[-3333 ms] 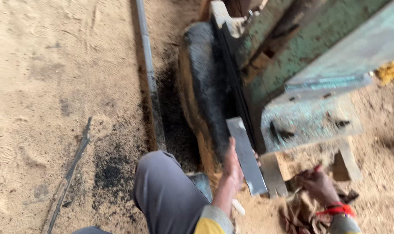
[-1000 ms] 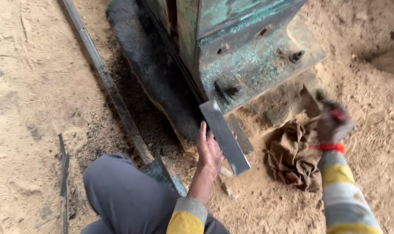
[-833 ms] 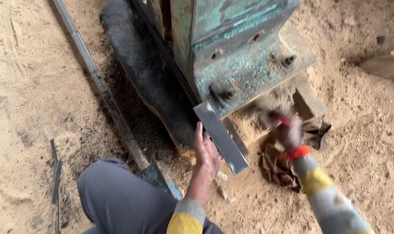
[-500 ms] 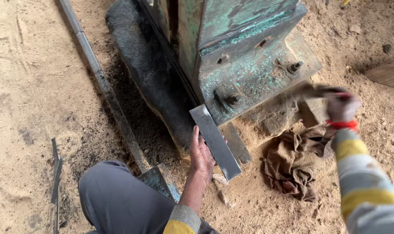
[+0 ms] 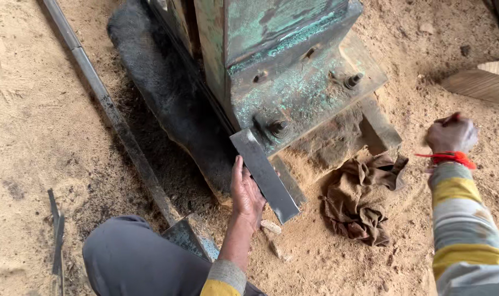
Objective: The person cleans industrial machine components using a brush and a scraper tool, clearing away sawdust and debris from the metal surfaces and mechanical gears.
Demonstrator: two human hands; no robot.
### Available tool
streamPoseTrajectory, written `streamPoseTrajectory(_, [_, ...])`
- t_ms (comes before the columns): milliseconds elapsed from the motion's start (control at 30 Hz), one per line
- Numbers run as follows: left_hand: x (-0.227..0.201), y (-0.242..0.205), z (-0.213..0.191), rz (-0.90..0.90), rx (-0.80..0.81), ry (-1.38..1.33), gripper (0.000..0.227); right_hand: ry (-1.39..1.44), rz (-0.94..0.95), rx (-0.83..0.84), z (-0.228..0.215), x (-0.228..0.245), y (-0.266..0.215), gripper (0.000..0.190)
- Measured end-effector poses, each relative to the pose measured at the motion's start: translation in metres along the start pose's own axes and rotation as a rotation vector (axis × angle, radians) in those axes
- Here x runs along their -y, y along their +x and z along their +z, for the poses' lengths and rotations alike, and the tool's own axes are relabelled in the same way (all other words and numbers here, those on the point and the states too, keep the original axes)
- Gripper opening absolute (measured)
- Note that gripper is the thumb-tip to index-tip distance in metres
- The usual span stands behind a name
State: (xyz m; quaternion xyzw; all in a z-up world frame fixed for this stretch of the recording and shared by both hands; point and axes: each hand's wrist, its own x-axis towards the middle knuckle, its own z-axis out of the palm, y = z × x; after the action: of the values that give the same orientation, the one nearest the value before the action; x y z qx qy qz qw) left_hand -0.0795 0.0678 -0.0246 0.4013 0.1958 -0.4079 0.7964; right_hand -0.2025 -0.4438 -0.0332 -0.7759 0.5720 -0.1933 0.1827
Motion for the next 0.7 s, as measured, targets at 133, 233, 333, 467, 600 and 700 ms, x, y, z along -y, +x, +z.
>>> streamPoseTrajectory(133, [0.009,0.006,0.000,-0.028,-0.098,-0.003,0.126,0.579,-0.320,0.253,0.018,0.056,-0.088,0.020])
streamPoseTrajectory(233, [0.008,0.002,0.001,0.004,-0.007,-0.077,0.131,0.804,-0.377,0.542,0.016,0.102,-0.158,0.017])
streamPoseTrajectory(333, [-0.004,-0.001,-0.008,0.103,0.101,-0.073,0.130,1.021,-0.369,0.715,0.002,0.123,-0.181,0.016])
streamPoseTrajectory(467, [-0.017,0.007,-0.017,0.069,-0.165,-0.087,0.130,0.187,-0.887,0.387,0.030,0.152,-0.129,0.022])
streamPoseTrajectory(600, [-0.021,0.014,-0.019,0.077,-0.274,0.055,0.123,0.508,-0.593,0.334,0.047,0.139,-0.179,0.020])
streamPoseTrajectory(700, [-0.019,0.016,-0.021,0.069,-0.360,0.099,0.109,0.654,-0.561,0.580,0.038,0.128,-0.267,0.021])
